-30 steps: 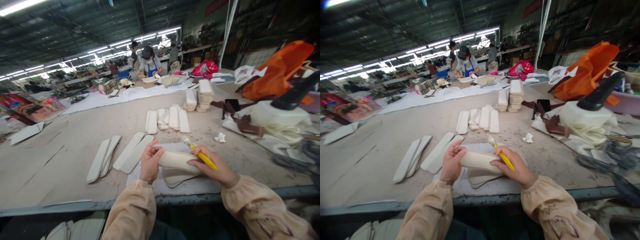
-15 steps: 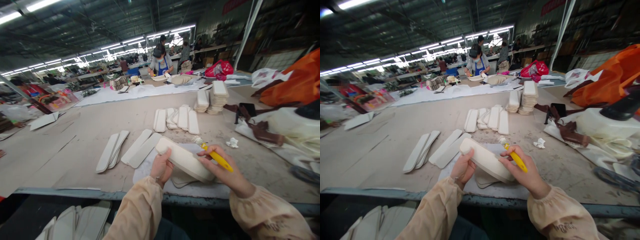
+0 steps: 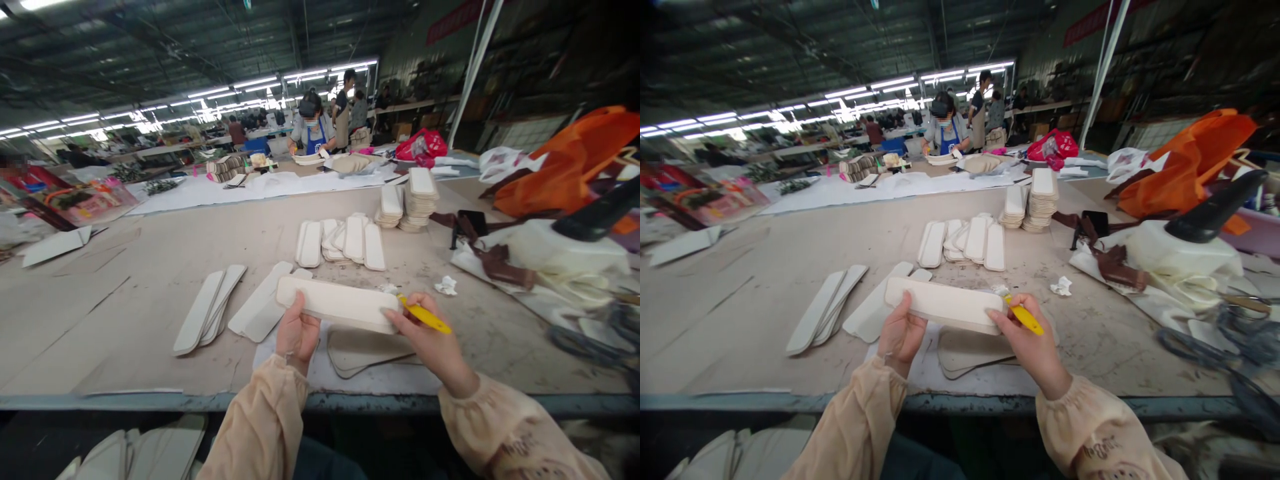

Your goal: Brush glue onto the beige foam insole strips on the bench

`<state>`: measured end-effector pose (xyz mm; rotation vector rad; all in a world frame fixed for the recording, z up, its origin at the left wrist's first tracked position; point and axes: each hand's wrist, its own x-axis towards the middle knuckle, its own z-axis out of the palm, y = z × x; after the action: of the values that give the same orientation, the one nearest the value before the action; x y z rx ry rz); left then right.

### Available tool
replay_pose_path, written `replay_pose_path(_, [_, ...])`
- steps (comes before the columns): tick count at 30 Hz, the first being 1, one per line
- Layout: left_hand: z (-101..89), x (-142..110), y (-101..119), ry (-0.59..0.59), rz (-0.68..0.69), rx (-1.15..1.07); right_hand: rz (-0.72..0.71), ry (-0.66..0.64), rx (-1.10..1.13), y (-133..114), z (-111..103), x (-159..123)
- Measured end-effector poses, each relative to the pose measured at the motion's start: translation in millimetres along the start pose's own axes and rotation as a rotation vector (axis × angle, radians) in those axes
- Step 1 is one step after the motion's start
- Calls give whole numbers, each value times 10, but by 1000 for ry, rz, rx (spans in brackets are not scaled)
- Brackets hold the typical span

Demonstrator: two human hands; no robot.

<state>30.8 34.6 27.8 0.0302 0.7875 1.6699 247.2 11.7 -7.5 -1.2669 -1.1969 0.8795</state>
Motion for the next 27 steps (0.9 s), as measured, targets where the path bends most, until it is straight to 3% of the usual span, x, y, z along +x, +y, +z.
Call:
replay_pose_path(17, [8, 15, 12, 23, 13, 2, -43, 18, -23, -9, 26, -82])
replay_pose_path(27, [-25, -9, -65, -51, 39, -75, -37, 210, -275, -130, 20, -75])
